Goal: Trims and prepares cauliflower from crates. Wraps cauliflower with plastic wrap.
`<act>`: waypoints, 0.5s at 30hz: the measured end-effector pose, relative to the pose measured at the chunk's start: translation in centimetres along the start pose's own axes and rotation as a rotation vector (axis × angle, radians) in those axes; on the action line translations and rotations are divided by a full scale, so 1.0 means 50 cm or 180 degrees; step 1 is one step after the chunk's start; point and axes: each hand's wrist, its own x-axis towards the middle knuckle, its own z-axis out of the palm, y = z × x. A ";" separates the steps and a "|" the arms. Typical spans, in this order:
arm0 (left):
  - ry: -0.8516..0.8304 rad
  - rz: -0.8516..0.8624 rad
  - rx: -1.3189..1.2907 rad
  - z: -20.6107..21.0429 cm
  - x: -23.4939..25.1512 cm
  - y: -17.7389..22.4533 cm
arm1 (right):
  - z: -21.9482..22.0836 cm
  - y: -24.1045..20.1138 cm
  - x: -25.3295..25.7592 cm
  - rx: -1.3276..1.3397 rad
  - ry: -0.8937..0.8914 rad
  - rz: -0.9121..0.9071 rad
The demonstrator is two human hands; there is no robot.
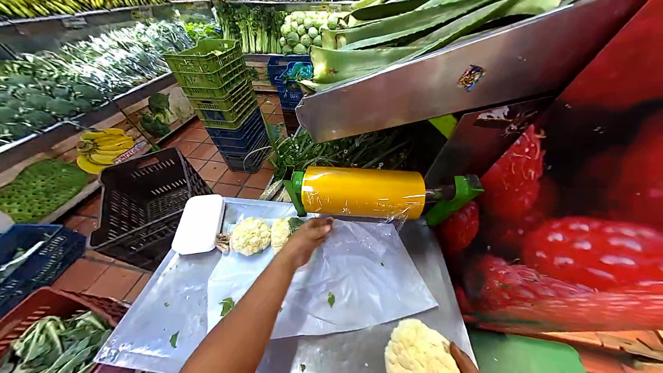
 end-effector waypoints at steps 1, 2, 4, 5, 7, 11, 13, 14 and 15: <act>0.0106 0.0084 -0.0275 0.047 0.008 0.009 | 0.020 0.001 0.017 -0.0102 0.0018 0.0201; 0.0075 0.0084 -0.0366 0.092 0.014 0.012 | 0.034 0.005 0.041 -0.0158 -0.0010 0.0420; -0.0323 0.0045 -0.0262 0.161 0.014 -0.002 | 0.058 0.023 0.107 -0.0245 -0.0110 0.0786; -0.0604 0.0061 -0.0297 0.180 -0.001 -0.014 | 0.071 0.032 0.142 -0.0272 -0.0158 0.0908; -0.0963 0.0062 -0.0507 0.187 -0.053 -0.024 | 0.102 0.039 0.208 -0.0378 -0.0261 0.1015; -0.1159 -0.0112 -0.0388 0.178 -0.197 -0.011 | 0.186 0.029 0.325 -0.0429 -0.0608 0.0818; -0.1327 -0.0100 -0.0275 0.172 -0.264 -0.030 | 0.226 0.005 0.372 -0.0493 -0.0841 0.0640; -0.1470 -0.0063 -0.0165 0.167 -0.292 -0.049 | 0.252 -0.016 0.386 -0.0429 -0.1062 0.0629; -0.1635 -0.0013 -0.0056 0.161 -0.314 -0.076 | 0.286 -0.043 0.389 -0.0389 -0.1289 0.0667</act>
